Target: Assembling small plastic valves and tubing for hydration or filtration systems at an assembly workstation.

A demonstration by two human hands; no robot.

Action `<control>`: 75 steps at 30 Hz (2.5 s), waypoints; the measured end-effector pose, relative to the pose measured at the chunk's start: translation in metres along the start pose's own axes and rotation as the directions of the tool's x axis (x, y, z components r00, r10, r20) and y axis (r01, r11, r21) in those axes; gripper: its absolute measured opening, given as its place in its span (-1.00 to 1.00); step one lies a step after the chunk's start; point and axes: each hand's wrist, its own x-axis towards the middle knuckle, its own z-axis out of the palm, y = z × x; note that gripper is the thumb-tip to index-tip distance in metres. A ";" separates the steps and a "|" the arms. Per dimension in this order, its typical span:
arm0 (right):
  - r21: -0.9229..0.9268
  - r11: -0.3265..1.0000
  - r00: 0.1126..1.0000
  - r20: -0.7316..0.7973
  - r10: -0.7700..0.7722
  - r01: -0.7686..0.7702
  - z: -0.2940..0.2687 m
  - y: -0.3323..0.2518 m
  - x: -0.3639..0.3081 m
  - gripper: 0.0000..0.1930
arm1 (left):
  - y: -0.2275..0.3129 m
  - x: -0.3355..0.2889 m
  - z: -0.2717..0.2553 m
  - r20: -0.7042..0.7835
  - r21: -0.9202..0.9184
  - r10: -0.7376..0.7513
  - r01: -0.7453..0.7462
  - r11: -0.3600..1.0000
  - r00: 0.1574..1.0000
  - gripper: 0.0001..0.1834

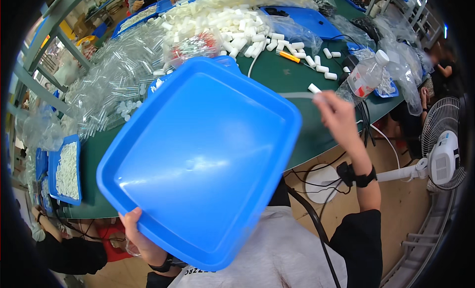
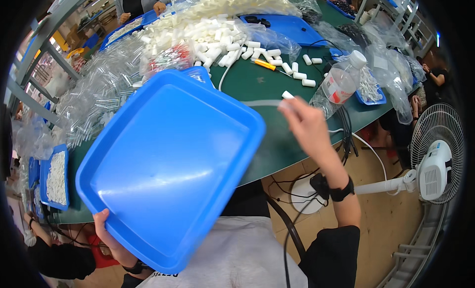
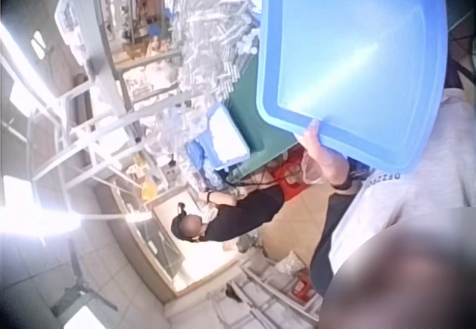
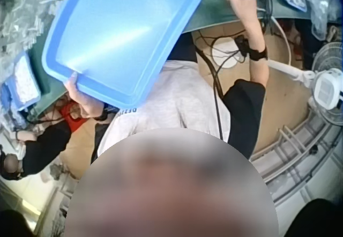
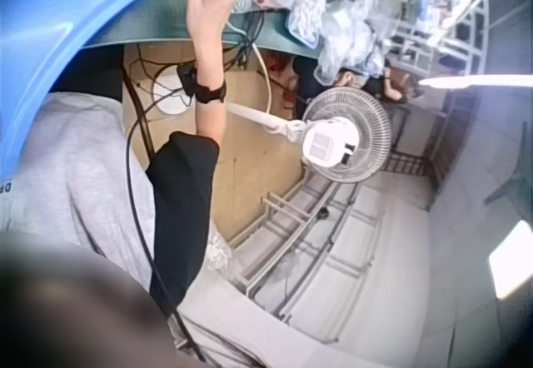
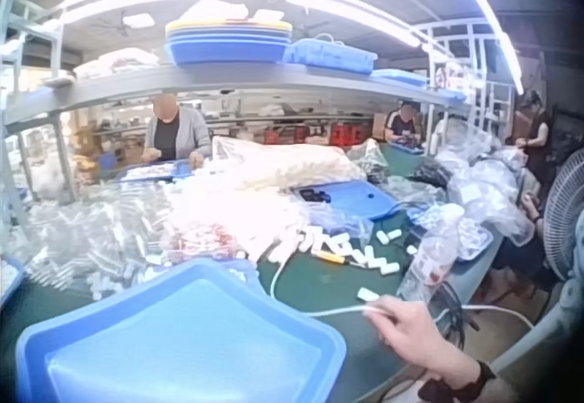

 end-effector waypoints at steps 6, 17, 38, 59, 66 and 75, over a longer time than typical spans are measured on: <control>0.379 0.923 0.912 -0.351 0.212 -0.069 -0.041 0.005 0.032 -0.76 | -0.026 -0.016 0.051 0.345 0.161 -0.178 0.128 0.979 0.922 -0.57; 0.401 0.916 0.904 -0.395 0.161 0.013 -0.048 -0.001 0.012 -0.79 | -0.104 -0.079 0.138 0.489 -0.019 -0.310 0.365 0.931 0.815 -0.56; -0.232 0.964 0.942 -0.276 -0.192 0.129 0.002 -0.001 -0.037 -0.91 | -0.054 -0.039 0.116 0.858 0.332 -0.239 -0.136 0.933 0.455 -0.73; -0.410 0.899 0.763 -0.529 -0.372 0.155 0.058 0.018 -0.073 -0.65 | -0.075 0.085 0.022 0.178 0.137 0.197 -0.222 0.965 0.964 -0.50; -0.378 0.880 0.786 -0.433 -0.441 0.286 0.032 0.076 -0.037 -0.70 | -0.066 0.077 0.029 0.097 0.137 0.176 -0.188 0.973 0.980 -0.53; -0.350 0.873 0.831 -0.323 -0.452 0.340 0.027 0.079 -0.045 -0.75 | -0.069 0.075 0.027 0.108 0.160 0.192 -0.208 0.965 0.975 -0.53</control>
